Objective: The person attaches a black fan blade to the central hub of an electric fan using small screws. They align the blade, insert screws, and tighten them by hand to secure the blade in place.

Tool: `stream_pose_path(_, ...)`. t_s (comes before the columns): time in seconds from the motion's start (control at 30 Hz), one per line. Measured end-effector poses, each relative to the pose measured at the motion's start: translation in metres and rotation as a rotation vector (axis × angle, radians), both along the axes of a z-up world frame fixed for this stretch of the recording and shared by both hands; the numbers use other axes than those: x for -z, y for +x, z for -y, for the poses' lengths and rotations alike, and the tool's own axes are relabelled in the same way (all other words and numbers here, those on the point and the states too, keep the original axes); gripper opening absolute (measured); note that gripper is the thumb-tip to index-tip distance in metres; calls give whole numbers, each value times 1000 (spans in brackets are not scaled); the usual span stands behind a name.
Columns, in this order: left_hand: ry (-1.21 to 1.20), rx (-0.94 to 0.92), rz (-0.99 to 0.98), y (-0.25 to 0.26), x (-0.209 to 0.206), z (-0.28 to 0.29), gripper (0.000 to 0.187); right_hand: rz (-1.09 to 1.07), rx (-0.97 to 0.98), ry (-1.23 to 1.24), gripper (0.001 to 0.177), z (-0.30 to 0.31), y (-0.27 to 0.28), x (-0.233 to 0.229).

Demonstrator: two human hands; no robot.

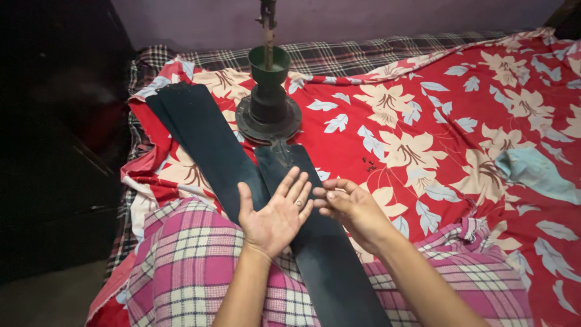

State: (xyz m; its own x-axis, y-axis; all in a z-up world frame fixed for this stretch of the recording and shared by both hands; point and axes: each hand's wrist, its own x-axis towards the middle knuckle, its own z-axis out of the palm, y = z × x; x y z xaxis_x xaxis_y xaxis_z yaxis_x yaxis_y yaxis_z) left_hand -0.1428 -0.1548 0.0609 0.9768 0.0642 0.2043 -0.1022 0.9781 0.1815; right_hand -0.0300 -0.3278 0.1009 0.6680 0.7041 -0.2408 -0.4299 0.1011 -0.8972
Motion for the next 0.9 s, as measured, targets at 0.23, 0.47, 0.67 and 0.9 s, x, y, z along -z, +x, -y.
stream_pose_path(0.23,23,14,-82,0,7,2,122,371,48,-29,22,-8,-16,21)
stream_pose_path(0.47,69,21,-109,4,15,3,125,504,-35,-216,21,-14,-18,38)
stream_pose_path(0.67,230,30,-166,10,12,4,124,528,9,-313,19,-11,-14,44)
stream_pose_path(0.9,548,53,-139,15,18,3,115,524,-10,-383,18,-10,-14,53)
